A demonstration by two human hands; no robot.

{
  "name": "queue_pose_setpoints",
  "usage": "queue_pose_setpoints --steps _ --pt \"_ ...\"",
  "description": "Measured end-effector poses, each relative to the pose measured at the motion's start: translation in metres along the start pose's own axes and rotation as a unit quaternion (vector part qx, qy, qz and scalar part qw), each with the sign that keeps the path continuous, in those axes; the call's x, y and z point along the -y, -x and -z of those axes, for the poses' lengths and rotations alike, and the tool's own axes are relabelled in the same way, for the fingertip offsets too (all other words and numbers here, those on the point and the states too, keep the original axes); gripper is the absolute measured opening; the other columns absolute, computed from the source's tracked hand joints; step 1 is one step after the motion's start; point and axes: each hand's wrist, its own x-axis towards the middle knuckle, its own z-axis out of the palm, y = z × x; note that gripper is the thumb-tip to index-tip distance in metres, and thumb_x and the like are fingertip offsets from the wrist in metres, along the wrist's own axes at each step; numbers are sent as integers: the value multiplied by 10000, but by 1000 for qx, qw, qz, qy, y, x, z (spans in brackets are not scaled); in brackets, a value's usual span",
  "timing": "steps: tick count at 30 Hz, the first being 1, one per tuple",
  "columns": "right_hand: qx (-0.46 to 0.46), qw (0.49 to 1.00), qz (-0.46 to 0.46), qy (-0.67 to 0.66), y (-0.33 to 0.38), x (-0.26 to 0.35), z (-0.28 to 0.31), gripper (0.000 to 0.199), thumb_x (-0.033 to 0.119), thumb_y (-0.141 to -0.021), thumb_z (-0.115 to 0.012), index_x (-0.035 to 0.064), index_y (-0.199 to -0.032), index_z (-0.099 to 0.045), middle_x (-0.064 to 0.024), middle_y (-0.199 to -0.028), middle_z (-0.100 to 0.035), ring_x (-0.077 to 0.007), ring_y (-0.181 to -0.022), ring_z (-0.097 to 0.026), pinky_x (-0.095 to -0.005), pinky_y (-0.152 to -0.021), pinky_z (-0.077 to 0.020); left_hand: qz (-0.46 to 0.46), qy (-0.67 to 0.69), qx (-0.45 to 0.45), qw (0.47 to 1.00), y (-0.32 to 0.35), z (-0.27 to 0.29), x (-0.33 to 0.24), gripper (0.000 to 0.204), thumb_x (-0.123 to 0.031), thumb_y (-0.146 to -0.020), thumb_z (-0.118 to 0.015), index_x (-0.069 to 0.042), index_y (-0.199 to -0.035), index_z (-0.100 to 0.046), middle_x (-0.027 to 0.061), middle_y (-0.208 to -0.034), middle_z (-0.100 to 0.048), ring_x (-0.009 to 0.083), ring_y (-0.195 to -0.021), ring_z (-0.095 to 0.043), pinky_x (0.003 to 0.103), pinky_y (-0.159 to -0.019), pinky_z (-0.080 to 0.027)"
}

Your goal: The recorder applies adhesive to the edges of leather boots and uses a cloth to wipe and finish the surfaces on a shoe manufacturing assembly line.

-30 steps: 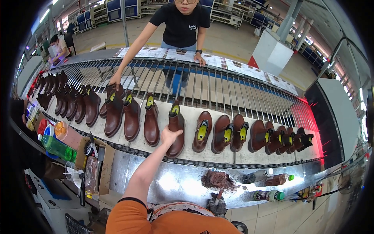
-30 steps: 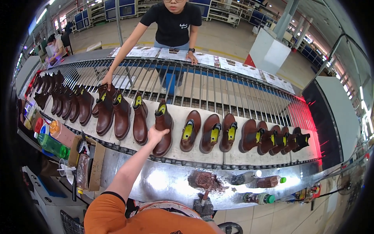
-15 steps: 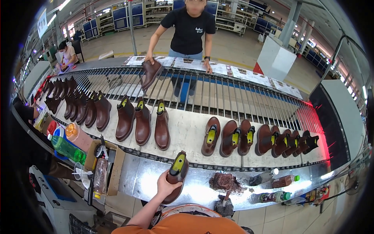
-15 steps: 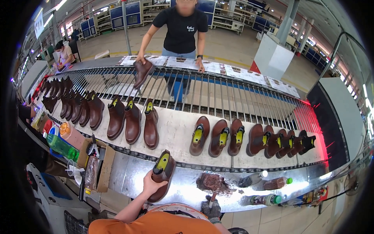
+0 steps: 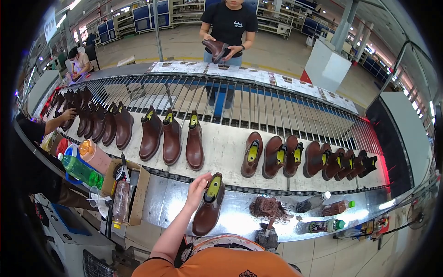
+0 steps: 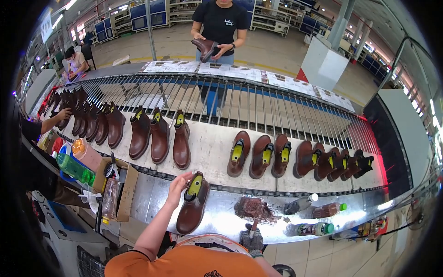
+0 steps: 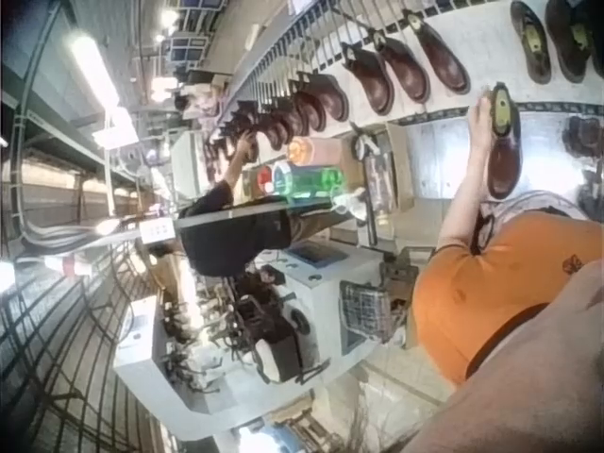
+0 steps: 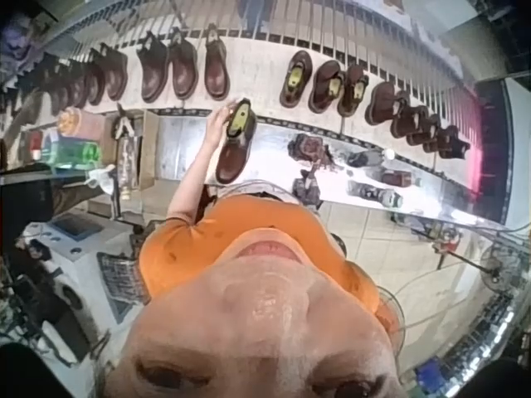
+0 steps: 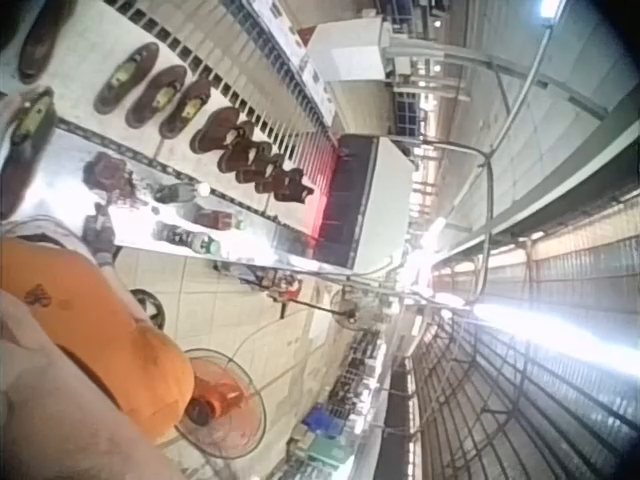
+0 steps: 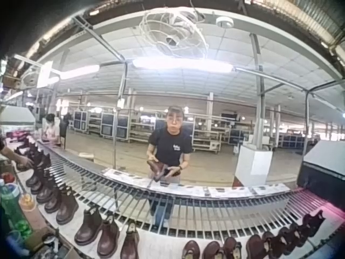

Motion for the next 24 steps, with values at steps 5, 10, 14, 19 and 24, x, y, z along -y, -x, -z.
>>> queue_pose_setpoints --steps 5,10,14,19,24 --pt "0 999 21 32 -17 -25 -2 312 89 -787 -597 35 -1092 -561 -55 -641 -583 -148 -527 -564 -297 -504 -452 78 10 56 995 -67 -1 18 632 -521 -963 -298 -2 -1256 -512 112 -1187 -586 190 -1077 -552 319 -922 -419" --pt "3 997 63 41 -8 -7 -3 314 89 -787 -586 33 -1095 -559 -54 -628 -584 -148 -522 -568 -301 -499 -454 204 72 243 945 -87 -1 46 775 -629 -924 -210 6 -923 -653 122 -823 -653 200 -970 -588 300 -884 -410" --pt "2 1000 15 -8 -9 -7 -5 320 97 -786 -600 34 -1096 -557 -51 -636 -576 -145 -518 -558 -298 -501 -454 171 78 141 972 -73 -3 36 778 -655 -902 -251 -16 -641 -608 114 -630 -598 197 -673 -604 295 -683 -477" --pt "-4 1000 24 14 5 4 -4 325 107 -778 -618 47 -1094 -575 -50 -677 -590 -150 -575 -580 -302 -539 -472 168 132 28 976 -52 23 38 723 -640 -896 -319 -25 -636 -598 98 -637 -600 191 -611 -590 288 -629 -476" --pt "-7 997 34 72 -13 -15 -5 364 117 -759 -613 25 -1107 -561 -71 -691 -610 -158 -585 -589 -297 -552 -476 167 128 7 978 -47 22 30 683 -586 -916 -334 -21 -632 -592 106 -603 -589 211 -669 -588 308 -736 -466"
